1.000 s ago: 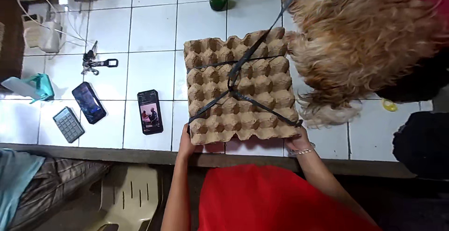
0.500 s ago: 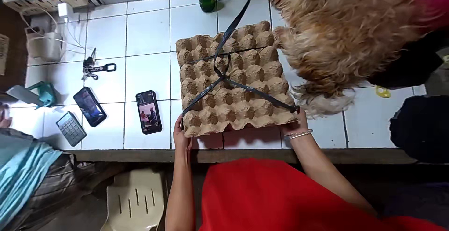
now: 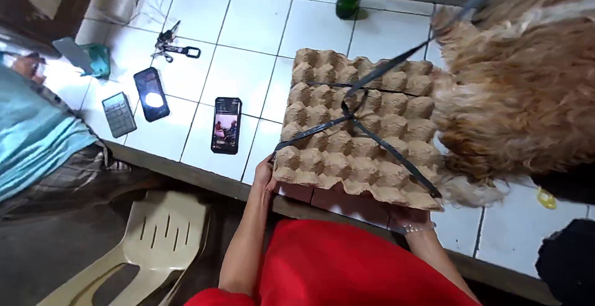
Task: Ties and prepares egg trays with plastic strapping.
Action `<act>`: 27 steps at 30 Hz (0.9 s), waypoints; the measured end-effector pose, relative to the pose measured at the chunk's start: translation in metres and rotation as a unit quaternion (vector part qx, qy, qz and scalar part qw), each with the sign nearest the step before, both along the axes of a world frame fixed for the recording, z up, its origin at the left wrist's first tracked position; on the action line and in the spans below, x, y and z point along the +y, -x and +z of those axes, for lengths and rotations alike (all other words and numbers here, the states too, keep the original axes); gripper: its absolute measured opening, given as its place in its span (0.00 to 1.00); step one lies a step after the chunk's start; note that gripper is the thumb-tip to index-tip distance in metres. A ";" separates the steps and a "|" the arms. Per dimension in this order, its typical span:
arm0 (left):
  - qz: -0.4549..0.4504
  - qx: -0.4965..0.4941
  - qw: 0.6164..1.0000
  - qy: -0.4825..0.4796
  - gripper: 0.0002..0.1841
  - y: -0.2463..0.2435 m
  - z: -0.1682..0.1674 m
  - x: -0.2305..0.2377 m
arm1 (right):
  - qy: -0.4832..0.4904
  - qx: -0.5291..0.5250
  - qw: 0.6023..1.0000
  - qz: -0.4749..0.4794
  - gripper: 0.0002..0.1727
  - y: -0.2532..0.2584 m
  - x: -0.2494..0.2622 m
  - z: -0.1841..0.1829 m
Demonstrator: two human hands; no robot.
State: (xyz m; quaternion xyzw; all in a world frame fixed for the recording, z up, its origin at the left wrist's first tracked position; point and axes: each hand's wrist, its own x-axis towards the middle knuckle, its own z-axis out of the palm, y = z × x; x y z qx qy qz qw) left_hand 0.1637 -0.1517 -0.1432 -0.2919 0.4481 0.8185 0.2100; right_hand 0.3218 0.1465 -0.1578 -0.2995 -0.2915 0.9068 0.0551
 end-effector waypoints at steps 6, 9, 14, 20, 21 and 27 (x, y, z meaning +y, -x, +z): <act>-0.071 0.034 0.995 -0.055 0.18 0.009 0.008 0.010 | -0.045 0.064 0.994 0.075 0.10 0.023 -0.005 0.029; -0.136 0.117 0.983 0.040 0.15 0.017 -0.003 0.009 | -0.089 -0.035 0.987 0.130 0.17 0.034 -0.036 0.083; -0.106 0.186 0.965 0.150 0.15 0.019 -0.014 0.008 | -0.365 -0.161 0.915 0.063 0.14 -0.020 -0.024 0.076; -0.222 0.095 0.928 0.282 0.15 0.013 0.010 0.005 | -0.317 -0.178 0.931 0.037 0.14 -0.026 -0.034 0.068; -0.236 0.086 0.925 0.284 0.16 0.013 0.010 0.004 | -0.320 -0.167 0.931 0.045 0.15 -0.029 -0.035 0.065; -0.238 0.112 0.928 0.264 0.18 0.008 0.009 -0.004 | -0.394 -0.178 0.898 0.081 0.13 -0.034 -0.038 0.072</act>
